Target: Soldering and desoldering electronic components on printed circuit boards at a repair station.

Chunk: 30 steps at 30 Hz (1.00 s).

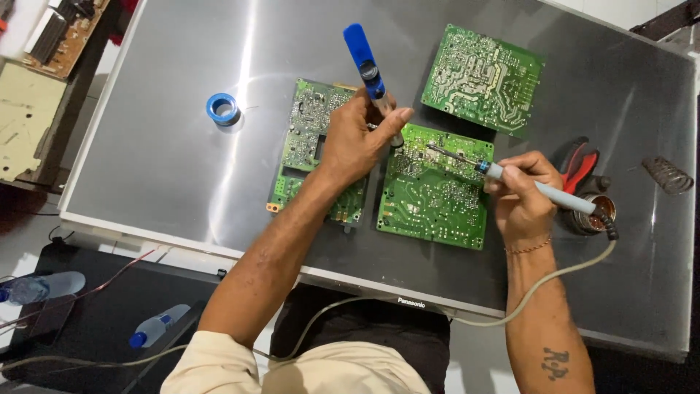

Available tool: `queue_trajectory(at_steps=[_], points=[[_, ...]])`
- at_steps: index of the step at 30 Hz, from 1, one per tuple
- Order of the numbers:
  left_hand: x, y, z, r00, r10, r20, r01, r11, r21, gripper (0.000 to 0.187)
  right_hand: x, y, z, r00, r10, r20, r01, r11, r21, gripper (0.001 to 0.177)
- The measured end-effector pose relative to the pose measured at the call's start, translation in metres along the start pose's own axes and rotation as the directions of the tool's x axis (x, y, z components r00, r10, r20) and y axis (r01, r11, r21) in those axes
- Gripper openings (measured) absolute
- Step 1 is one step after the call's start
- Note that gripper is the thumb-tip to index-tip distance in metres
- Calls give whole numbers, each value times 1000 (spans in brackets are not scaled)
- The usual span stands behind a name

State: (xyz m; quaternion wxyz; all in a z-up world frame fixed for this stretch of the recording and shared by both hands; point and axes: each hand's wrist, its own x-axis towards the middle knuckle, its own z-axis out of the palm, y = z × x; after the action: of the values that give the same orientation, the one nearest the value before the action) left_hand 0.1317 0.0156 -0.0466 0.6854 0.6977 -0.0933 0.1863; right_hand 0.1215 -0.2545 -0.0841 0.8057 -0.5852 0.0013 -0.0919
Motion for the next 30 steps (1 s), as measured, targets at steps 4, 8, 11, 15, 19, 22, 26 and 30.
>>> queue_trajectory(at_steps=[4, 8, 11, 15, 19, 22, 26, 30], points=[[-2, 3, -4, 1000, 18, 23, -19, 1000, 23, 27, 4, 0, -4, 999, -21, -44, 22, 1000, 14, 26], [-2, 21, -12, 984, -114, 134, 83, 973, 216, 31, 2, -7, -16, 996, 64, 67, -69, 995, 70, 11], [-2, 18, -13, 968, -184, 171, 151, 970, 188, 27, 4, -6, -15, 988, 81, 131, -92, 993, 81, 5], [-6, 22, -14, 956, -220, 196, 181, 963, 199, 22, 4, -3, -19, 986, 112, 125, -117, 992, 40, 4], [-5, 7, -8, 979, -24, 204, -26, 971, 238, 23, 4, -3, -20, 988, 110, 110, -112, 994, 11, 4], [-6, 4, -9, 976, -65, 209, 14, 972, 236, 24, 0, -7, -18, 985, 139, 100, -144, 988, 47, 6], [-6, 4, -11, 973, -78, 215, 30, 975, 221, 25, 5, -1, -25, 985, 128, 115, -130, 992, 6, 13], [-6, 14, -16, 972, -81, 220, 37, 980, 197, 30, 9, 5, -28, 986, 114, 120, -117, 993, 23, 11]])
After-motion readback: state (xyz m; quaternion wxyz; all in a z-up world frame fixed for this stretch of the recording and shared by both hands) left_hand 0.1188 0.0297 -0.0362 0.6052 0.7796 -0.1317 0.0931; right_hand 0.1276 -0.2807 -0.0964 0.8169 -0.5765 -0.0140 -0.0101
